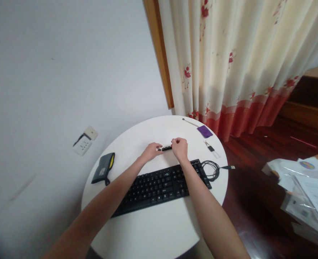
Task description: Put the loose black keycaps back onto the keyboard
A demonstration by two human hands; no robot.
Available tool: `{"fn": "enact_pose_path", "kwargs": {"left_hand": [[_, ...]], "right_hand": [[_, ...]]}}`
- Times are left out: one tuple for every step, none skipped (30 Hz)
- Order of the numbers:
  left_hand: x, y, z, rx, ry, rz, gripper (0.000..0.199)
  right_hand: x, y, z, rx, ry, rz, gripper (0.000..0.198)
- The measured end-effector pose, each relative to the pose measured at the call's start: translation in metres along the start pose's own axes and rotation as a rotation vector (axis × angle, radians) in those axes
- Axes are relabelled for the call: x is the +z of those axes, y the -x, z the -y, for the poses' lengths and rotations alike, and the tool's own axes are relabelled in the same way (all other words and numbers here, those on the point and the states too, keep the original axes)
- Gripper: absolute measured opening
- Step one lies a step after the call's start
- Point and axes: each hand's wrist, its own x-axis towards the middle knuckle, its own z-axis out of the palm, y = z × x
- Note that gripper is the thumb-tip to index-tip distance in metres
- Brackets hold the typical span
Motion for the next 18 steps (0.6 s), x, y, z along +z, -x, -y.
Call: {"fn": "enact_pose_path", "kwargs": {"left_hand": [[0.001,-0.001,-0.001,0.012,0.005,-0.001,0.035],[0.001,-0.002,-0.002,0.025,0.008,-0.002,0.032],[0.001,-0.002,-0.003,0.037,0.010,-0.002,0.028],[0.001,-0.003,-0.004,0.045,0.011,-0.002,0.024],[0.002,-0.003,-0.004,0.047,0.013,-0.003,0.022],[0.002,-0.003,-0.005,0.042,0.020,-0.004,0.020],[0.002,-0.002,-0.006,0.029,0.030,0.000,0.019],[0.002,-0.001,-0.006,0.014,0.044,0.007,0.019],[0.002,0.000,-0.006,0.000,0.059,0.015,0.018],[0.001,0.002,-0.006,-0.011,0.073,0.025,0.018],[0.000,0.004,-0.006,-0.016,0.080,0.033,0.017],[-0.002,0.008,-0.006,-0.014,0.079,0.035,0.017],[-0.004,0.012,-0.006,-0.005,0.073,0.029,0.017],[-0.008,0.018,-0.006,0.010,0.064,0.015,0.017],[-0.012,0.025,-0.006,0.027,0.057,-0.004,0.017],[-0.017,0.033,-0.007,0.043,0.055,-0.027,0.017],[-0.022,0.042,-0.007,0.060,0.062,-0.052,0.018],[-0.028,0.051,-0.008,0.070,0.076,-0.068,0.019]], "right_hand": [[0.000,-0.001,0.000,0.003,-0.011,-0.001,0.032],[0.000,-0.001,0.000,0.006,-0.022,-0.001,0.031],[0.000,-0.001,0.000,0.007,-0.031,-0.002,0.031],[0.000,-0.001,0.000,0.006,-0.036,-0.001,0.031],[0.000,-0.001,0.001,0.003,-0.035,0.000,0.031],[0.000,-0.001,0.001,-0.003,-0.023,0.006,0.032],[0.000,-0.001,0.001,-0.012,-0.005,0.017,0.033],[0.000,0.000,0.001,-0.022,0.015,0.035,0.034],[0.000,0.000,0.001,-0.033,0.033,0.056,0.033],[0.001,0.001,0.001,-0.047,0.049,0.082,0.032],[0.002,0.002,0.001,-0.064,0.060,0.109,0.030],[0.003,0.004,0.002,-0.083,0.067,0.137,0.026],[0.005,0.006,0.003,-0.104,0.074,0.166,0.022],[0.007,0.008,0.004,-0.126,0.082,0.196,0.018],[0.009,0.011,0.005,-0.147,0.089,0.225,0.014],[0.012,0.015,0.006,-0.170,0.097,0.260,0.010],[0.015,0.019,0.008,-0.195,0.105,0.303,0.009],[0.019,0.023,0.011,-0.222,0.115,0.350,0.010]]}}
